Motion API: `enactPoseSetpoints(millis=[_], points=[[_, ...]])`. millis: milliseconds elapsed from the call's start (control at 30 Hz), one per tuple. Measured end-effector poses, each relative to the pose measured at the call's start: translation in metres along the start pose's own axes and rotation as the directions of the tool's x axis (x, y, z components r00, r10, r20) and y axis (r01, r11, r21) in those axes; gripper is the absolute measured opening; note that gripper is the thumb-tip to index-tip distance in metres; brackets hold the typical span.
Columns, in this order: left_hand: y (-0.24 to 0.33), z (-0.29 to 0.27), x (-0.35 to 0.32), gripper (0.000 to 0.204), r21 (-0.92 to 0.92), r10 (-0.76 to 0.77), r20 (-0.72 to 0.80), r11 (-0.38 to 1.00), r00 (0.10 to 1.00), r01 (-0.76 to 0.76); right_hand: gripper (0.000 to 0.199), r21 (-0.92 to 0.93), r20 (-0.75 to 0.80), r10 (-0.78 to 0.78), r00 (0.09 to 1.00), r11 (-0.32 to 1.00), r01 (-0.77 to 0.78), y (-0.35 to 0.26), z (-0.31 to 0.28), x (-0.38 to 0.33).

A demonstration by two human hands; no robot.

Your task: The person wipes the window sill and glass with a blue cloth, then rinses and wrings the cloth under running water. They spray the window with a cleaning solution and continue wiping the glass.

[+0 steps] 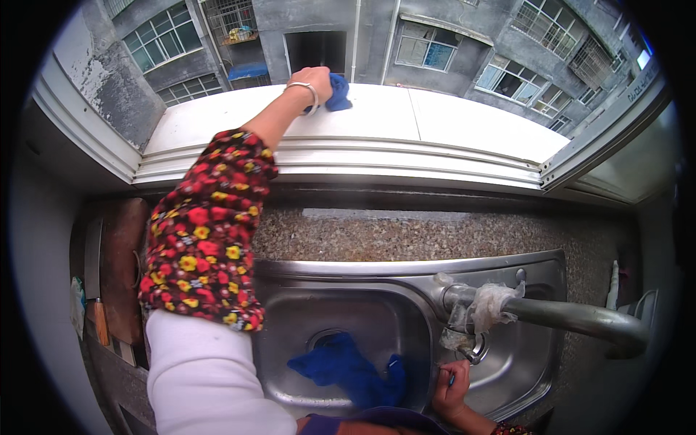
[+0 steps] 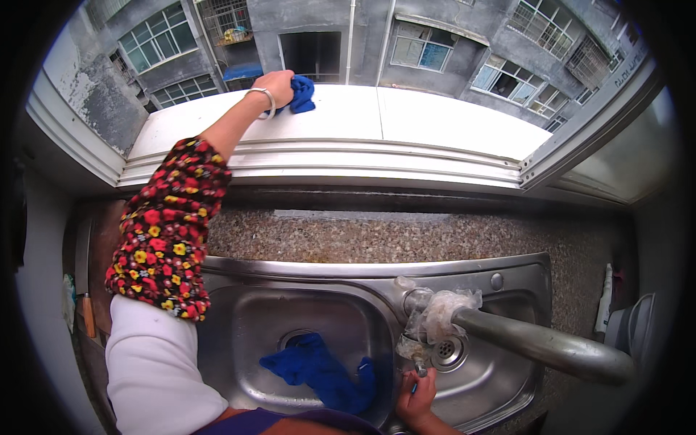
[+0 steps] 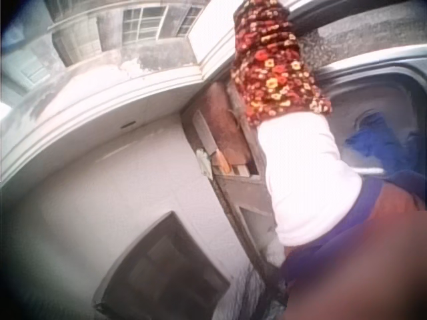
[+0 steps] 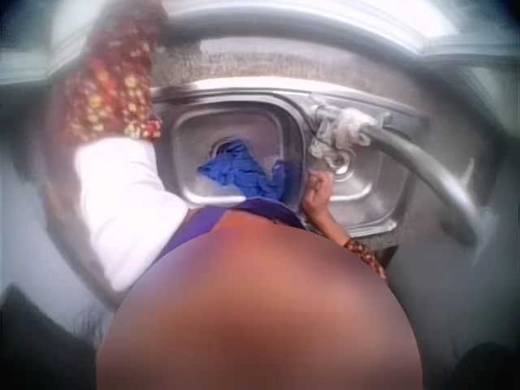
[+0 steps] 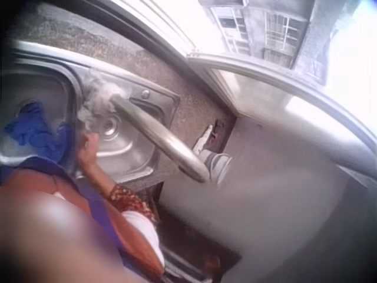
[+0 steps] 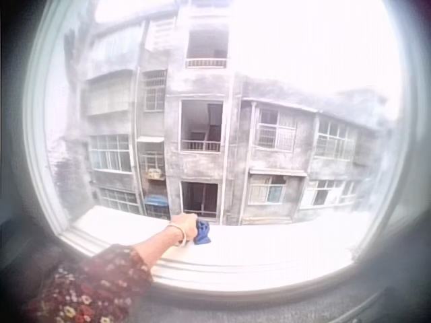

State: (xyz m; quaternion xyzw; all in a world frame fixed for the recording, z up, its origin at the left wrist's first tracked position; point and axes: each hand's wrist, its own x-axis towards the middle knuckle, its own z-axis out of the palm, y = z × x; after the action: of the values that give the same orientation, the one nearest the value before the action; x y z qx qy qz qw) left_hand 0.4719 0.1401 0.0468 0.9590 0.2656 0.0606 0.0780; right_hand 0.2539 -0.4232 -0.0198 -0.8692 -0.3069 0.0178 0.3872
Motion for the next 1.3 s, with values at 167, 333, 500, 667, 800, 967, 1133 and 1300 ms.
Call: enactPoseSetpoints(millis=[167, 333, 500, 667, 800, 967, 1133, 1300], points=[[0.089, -0.006, 0.064, 0.031, -0.974, -0.449, -0.224, 0.127, 0.865, -0.186, 0.013, -0.023, -0.017, -0.002, 1.0, 1.0, 0.002, 0.004, 0.0, -0.003], [0.069, -0.05, 0.007, 0.016, -0.696, -0.25, -0.717, 0.284, 0.65, -0.659, 0.02, 0.048, -0.031, 0.01, 0.999, 0.999, -0.009, 0.007, 0.001, -0.004], [0.071, -0.014, -0.055, 0.027, -0.392, 0.356, 0.111, 0.874, 0.928, -0.288, 0.021, 0.062, -0.034, -0.015, 0.999, 0.998, 0.017, 0.007, 0.002, -0.005], [0.061, 0.022, 0.003, 0.023, 0.169, 0.095, -0.172, 0.983, 0.981, -0.065, 0.026, 0.044, -0.036, -0.018, 0.999, 0.999, 0.019, 0.003, -0.001, -0.001], [0.056, 0.01, 0.016, 0.023, -0.474, -0.385, -0.404, 0.864, 0.83, 0.17, 0.035, 0.052, -0.039, 0.027, 0.999, 0.998, -0.025, 0.002, -0.002, -0.002], [0.104, -0.071, -0.05, 0.019, -0.956, -0.519, 0.04, -0.268, 0.854, -0.118, 0.031, 0.073, -0.078, 0.012, 0.997, 0.997, -0.006, 0.013, 0.005, -0.006], [0.191, -0.166, -0.109, 0.026, -0.974, -0.154, 0.124, -0.209, 0.98, 0.091, 0.024, 0.115, -0.091, 0.006, 0.996, 0.993, 0.005, 0.017, 0.011, -0.003], [0.299, -0.228, -0.119, 0.024, -0.986, -0.202, 0.103, 0.107, 0.974, 0.127, 0.023, 0.19, 0.204, -0.161, 0.966, 0.974, 0.122, 0.037, -0.047, 0.011]])
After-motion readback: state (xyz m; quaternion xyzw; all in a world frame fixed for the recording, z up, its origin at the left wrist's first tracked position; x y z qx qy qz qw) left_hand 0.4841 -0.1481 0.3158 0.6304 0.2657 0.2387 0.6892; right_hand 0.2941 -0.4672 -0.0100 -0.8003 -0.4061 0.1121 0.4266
